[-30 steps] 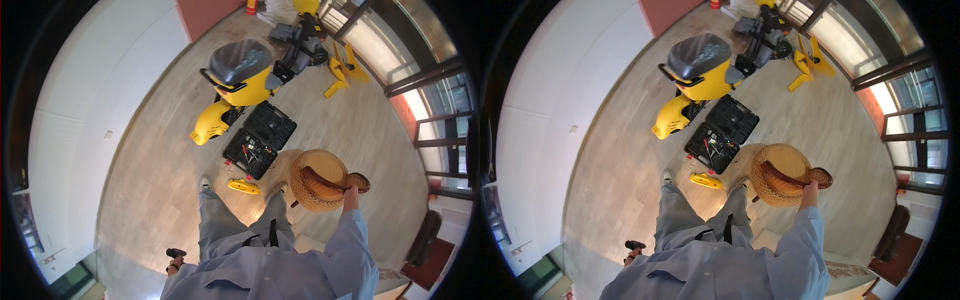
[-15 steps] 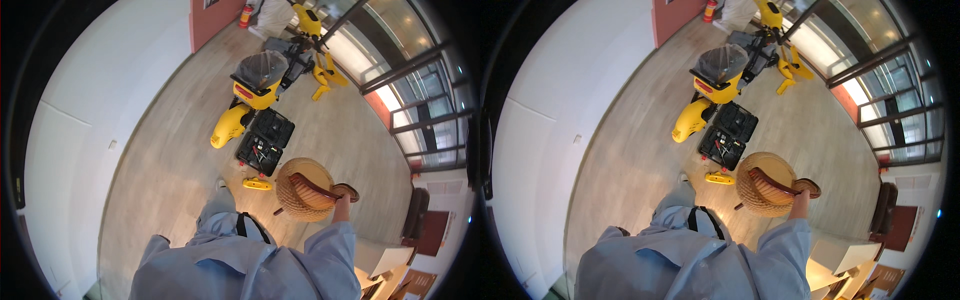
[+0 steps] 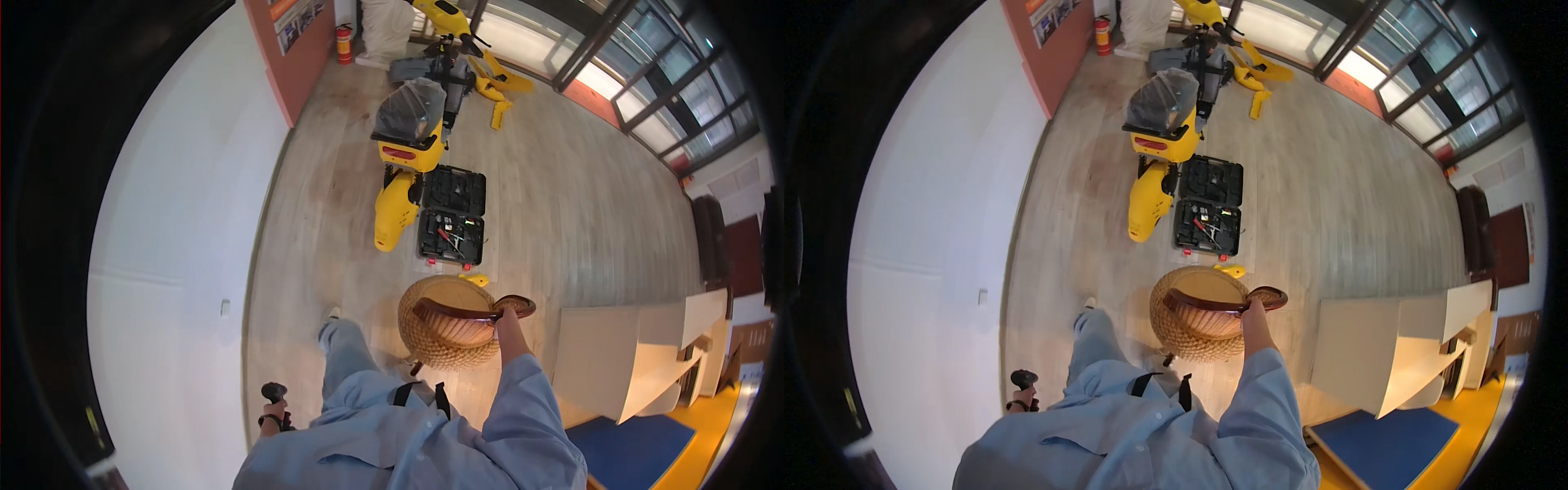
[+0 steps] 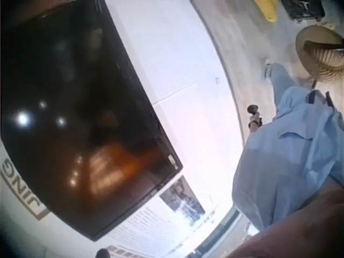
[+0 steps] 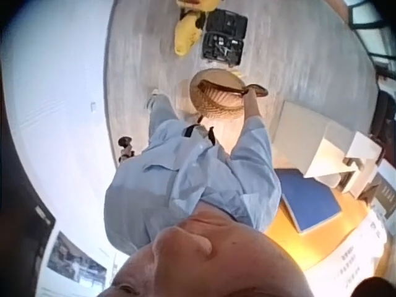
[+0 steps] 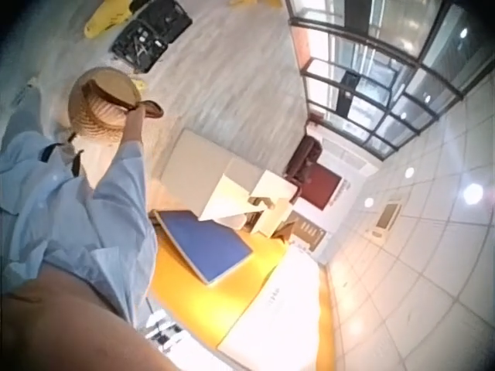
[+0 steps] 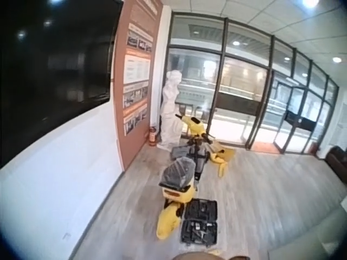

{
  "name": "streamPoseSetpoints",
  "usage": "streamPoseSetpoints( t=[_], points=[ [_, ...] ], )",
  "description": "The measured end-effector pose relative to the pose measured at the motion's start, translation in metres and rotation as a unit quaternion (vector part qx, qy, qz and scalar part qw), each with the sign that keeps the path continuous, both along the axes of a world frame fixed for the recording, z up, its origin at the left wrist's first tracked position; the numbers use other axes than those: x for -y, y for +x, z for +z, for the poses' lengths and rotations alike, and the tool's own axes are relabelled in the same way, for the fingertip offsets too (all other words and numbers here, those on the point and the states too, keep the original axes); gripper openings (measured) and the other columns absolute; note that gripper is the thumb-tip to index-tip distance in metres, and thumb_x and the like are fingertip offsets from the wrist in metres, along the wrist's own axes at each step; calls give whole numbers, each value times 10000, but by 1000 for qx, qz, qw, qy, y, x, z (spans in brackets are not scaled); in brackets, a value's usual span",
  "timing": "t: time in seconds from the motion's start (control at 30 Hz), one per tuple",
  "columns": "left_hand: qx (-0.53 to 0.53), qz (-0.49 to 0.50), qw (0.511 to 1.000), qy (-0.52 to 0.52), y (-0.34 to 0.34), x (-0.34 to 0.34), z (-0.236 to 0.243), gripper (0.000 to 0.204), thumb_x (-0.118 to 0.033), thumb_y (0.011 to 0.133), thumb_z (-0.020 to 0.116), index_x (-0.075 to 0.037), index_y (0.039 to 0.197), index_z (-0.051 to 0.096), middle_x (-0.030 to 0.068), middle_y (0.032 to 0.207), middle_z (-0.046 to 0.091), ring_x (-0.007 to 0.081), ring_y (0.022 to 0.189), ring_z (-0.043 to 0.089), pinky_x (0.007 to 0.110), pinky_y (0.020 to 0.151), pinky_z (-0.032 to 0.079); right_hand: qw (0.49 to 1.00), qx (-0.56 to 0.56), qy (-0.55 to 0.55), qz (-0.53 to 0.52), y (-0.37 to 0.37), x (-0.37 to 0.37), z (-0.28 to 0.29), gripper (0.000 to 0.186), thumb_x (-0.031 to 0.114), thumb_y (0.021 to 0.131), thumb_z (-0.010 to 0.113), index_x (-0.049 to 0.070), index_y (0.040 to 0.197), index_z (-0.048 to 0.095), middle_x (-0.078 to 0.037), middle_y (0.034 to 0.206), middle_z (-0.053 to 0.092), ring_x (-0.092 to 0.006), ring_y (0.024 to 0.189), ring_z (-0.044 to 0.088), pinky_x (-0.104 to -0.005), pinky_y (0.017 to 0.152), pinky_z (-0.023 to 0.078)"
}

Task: Using a power drill to unscrew and remove a plastic fairing from a yellow motorcycle.

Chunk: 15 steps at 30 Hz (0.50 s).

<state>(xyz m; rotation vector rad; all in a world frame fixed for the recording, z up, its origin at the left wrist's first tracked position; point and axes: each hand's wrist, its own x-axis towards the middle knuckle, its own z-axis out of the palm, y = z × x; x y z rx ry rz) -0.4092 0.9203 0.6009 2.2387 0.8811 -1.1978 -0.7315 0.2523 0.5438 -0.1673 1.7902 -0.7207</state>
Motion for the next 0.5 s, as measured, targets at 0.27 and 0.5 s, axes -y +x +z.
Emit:
streamPoseSetpoints(
  t=[0.27, 0.5],
  points=[
    [-29, -78, 996, -19, 190, -18, -51, 301, -267, 769, 665, 26, 809, 613, 119, 636, 649, 253, 478, 619, 394, 466, 524, 987, -7, -135, -89, 62, -76, -38, 165, 192, 785, 596, 48, 855, 556, -108, 854, 538, -265, 844, 545, -398, 706, 528],
    [51, -100, 993, -22, 283, -21, -47, 276, -240, 738, 652, 30, 779, 616, 136, 575, 619, 236, 411, 580, 372, 414, 498, 997, -31, -67, 11, 163, -177, -67, 343, 162, 760, 648, 6, 1059, 581, -134, 973, 613, -267, 875, 613, -417, 768, 549]
  ],
)
